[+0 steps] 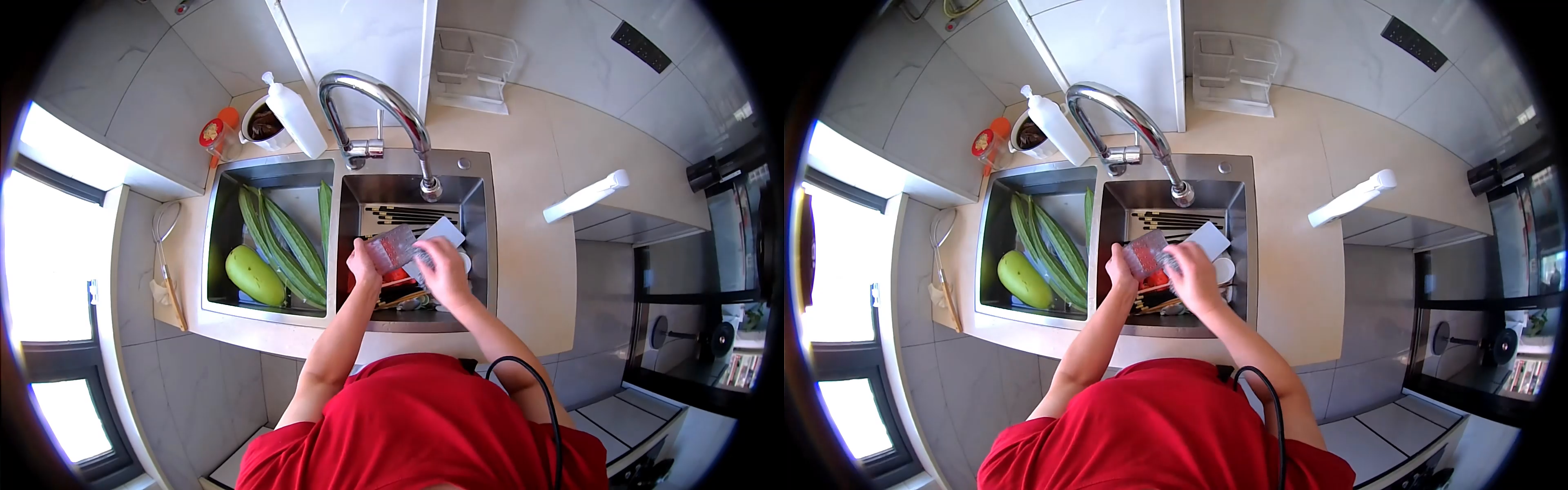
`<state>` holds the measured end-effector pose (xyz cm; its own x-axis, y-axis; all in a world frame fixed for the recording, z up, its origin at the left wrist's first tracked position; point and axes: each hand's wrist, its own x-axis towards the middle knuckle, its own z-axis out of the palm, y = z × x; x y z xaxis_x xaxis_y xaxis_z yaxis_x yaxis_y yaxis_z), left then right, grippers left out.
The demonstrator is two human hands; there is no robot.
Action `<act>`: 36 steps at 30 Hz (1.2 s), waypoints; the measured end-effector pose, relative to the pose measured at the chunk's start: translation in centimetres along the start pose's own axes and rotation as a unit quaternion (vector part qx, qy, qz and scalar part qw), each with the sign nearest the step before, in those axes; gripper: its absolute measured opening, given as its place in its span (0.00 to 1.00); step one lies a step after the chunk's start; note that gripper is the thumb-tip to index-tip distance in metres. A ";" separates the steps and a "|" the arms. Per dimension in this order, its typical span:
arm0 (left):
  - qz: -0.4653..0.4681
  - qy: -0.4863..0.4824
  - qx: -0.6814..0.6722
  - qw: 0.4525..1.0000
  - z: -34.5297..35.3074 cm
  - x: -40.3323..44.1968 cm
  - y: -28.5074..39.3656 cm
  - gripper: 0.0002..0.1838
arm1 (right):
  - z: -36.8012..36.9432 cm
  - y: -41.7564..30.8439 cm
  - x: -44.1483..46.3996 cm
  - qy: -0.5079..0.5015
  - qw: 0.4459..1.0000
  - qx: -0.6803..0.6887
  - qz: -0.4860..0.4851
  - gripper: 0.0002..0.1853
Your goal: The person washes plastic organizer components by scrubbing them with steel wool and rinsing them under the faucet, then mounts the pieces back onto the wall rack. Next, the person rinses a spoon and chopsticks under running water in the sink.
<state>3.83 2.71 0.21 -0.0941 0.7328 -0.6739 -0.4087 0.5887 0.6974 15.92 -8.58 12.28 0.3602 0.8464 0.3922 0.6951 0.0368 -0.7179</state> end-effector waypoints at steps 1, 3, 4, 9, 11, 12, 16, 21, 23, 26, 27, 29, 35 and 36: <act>0.000 -0.001 0.000 1.000 -0.1 0.0 0.1 0.16 | 0.3 0.2 -0.4 -0.002 1.000 -0.011 0.006 0.12; -0.006 0.022 0.032 0.999 -0.1 -0.1 0.4 0.16 | 1.2 2.7 -0.7 -0.016 0.998 -0.047 0.036 0.13; -0.005 0.022 0.031 0.999 -0.3 0.2 0.2 0.16 | 1.2 4.9 -0.8 -0.028 0.995 -0.070 0.063 0.14; 0.015 0.000 0.027 1.000 -0.4 1.1 -0.8 0.16 | -0.3 0.8 1.3 0.016 1.000 -0.024 0.003 0.13; 0.026 -0.018 0.043 0.999 -0.6 1.0 -0.9 0.17 | 1.1 1.0 1.5 0.010 0.999 -0.049 -0.013 0.12; 0.015 -0.019 0.069 0.997 -0.9 0.4 -0.6 0.17 | 1.9 2.5 1.5 0.013 0.998 -0.065 0.011 0.12; 0.026 -0.013 0.054 0.998 -0.6 0.3 -0.2 0.17 | 2.3 7.9 0.4 -0.054 0.990 -0.075 0.111 0.12; 0.007 -0.020 0.055 0.998 -0.4 0.9 0.1 0.18 | 0.4 3.1 2.0 0.032 0.998 0.012 0.057 0.11; 0.016 -0.038 0.070 0.997 -0.1 1.3 -0.7 0.17 | 0.5 1.2 2.3 -0.006 1.000 -0.027 0.010 0.11; 0.001 -0.040 0.097 0.995 -1.0 2.1 -0.8 0.16 | 1.5 5.6 1.6 -0.037 0.991 -0.092 0.087 0.10; -0.028 -0.050 0.039 0.998 -0.7 1.3 -0.2 0.15 | 1.4 6.9 0.9 -0.054 0.987 -0.100 0.113 0.10; -0.054 -0.067 0.035 0.996 -0.3 -0.4 1.2 0.16 | 1.1 8.3 -0.3 -0.081 0.982 -0.067 0.159 0.13; -0.153 -0.221 -0.117 0.956 0.2 0.8 0.7 0.16 | 1.6 9.7 -3.1 -0.149 0.967 -0.034 0.205 0.17; -0.152 -0.220 -0.117 0.956 0.3 0.5 0.9 0.16 | 1.7 9.7 -3.9 -0.174 0.956 -0.050 0.232 0.17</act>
<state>3.69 3.75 0.58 0.4320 0.6431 -0.6324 -0.5540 0.7425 0.3766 20.17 -10.59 2.81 0.4277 0.8854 -0.1818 0.5731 -0.4212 -0.7030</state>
